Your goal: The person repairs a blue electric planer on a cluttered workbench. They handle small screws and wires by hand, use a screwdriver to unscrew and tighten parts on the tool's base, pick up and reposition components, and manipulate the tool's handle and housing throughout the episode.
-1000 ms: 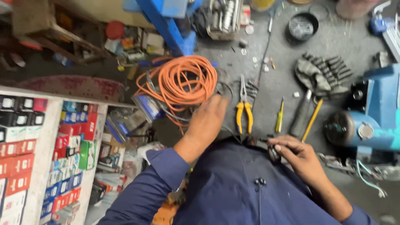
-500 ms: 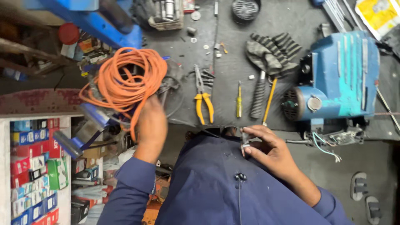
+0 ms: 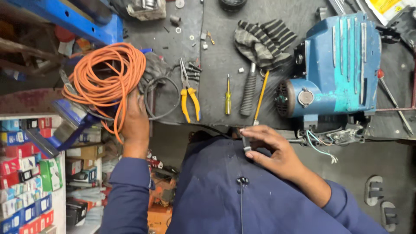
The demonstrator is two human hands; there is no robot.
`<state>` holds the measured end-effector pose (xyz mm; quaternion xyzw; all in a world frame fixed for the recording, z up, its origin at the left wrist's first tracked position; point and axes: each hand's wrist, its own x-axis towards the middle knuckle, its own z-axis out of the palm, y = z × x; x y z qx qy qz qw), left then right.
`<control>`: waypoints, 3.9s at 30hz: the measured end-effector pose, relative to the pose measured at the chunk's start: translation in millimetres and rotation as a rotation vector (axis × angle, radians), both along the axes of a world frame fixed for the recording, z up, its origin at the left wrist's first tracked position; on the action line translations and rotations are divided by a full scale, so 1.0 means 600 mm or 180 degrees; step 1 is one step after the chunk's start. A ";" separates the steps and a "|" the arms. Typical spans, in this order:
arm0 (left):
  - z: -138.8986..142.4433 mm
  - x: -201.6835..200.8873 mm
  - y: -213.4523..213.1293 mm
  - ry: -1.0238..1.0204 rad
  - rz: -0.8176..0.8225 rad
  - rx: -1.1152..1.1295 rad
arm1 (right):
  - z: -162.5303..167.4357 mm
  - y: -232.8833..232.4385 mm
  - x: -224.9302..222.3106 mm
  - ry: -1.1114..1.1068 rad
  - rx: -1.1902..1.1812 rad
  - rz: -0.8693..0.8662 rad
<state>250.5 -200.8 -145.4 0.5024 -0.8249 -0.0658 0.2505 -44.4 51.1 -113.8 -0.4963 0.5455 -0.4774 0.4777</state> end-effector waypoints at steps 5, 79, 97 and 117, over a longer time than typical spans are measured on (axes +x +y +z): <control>0.019 -0.022 -0.019 0.0261 -0.0178 -0.0264 | 0.007 -0.002 -0.023 0.0305 -0.0155 -0.0001; 0.207 -0.335 0.269 0.0019 -0.2460 -0.1240 | 0.085 0.118 -0.134 0.2094 -0.1481 -0.1799; 0.007 -0.164 0.057 -0.0729 -0.0188 -0.0615 | 0.088 0.137 -0.122 0.1696 -0.1048 -0.2046; 0.228 -0.341 0.246 0.0910 -0.4267 0.2113 | 0.146 0.204 0.060 0.2253 -0.0929 -0.3054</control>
